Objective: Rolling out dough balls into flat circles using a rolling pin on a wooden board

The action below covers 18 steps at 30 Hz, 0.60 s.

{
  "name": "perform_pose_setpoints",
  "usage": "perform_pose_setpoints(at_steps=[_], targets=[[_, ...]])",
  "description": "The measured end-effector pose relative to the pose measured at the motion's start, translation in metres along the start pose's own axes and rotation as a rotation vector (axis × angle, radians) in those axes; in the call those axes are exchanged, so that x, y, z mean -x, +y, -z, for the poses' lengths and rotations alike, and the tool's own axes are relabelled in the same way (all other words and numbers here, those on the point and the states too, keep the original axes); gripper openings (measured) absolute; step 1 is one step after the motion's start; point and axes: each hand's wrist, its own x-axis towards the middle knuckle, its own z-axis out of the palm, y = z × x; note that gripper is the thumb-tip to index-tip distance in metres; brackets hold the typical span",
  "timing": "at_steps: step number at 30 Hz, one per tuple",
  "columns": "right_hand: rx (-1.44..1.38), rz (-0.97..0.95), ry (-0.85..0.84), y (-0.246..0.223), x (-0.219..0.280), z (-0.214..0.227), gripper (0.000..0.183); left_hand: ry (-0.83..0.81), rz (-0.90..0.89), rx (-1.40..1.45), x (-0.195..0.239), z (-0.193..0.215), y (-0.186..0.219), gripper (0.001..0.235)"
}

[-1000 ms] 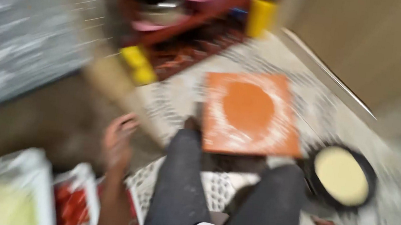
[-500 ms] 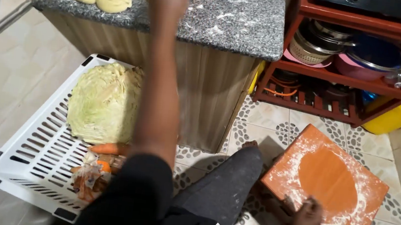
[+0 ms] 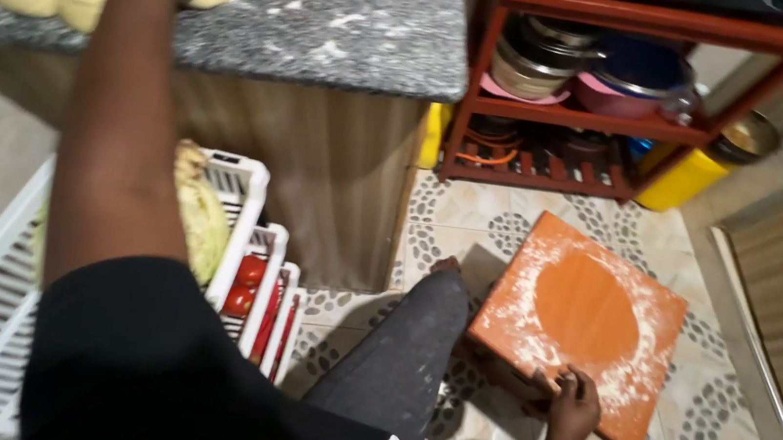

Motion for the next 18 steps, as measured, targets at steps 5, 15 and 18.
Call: perform_pose_setpoints(at_steps=[5,15,18], targets=[[0.058,0.044,-0.005,0.008,-0.004,-0.006,0.014,0.074,-0.171,0.057,0.027,0.042,0.032,0.043],[0.065,-0.154,-0.073,-0.025,0.008,-0.004,0.019,0.027,-0.136,-0.141,0.032,0.036,0.027,0.050],[0.057,-0.058,-0.073,-0.021,0.006,0.000,0.019,0.252,-0.181,-0.105,0.028,0.026,0.024,0.039]])
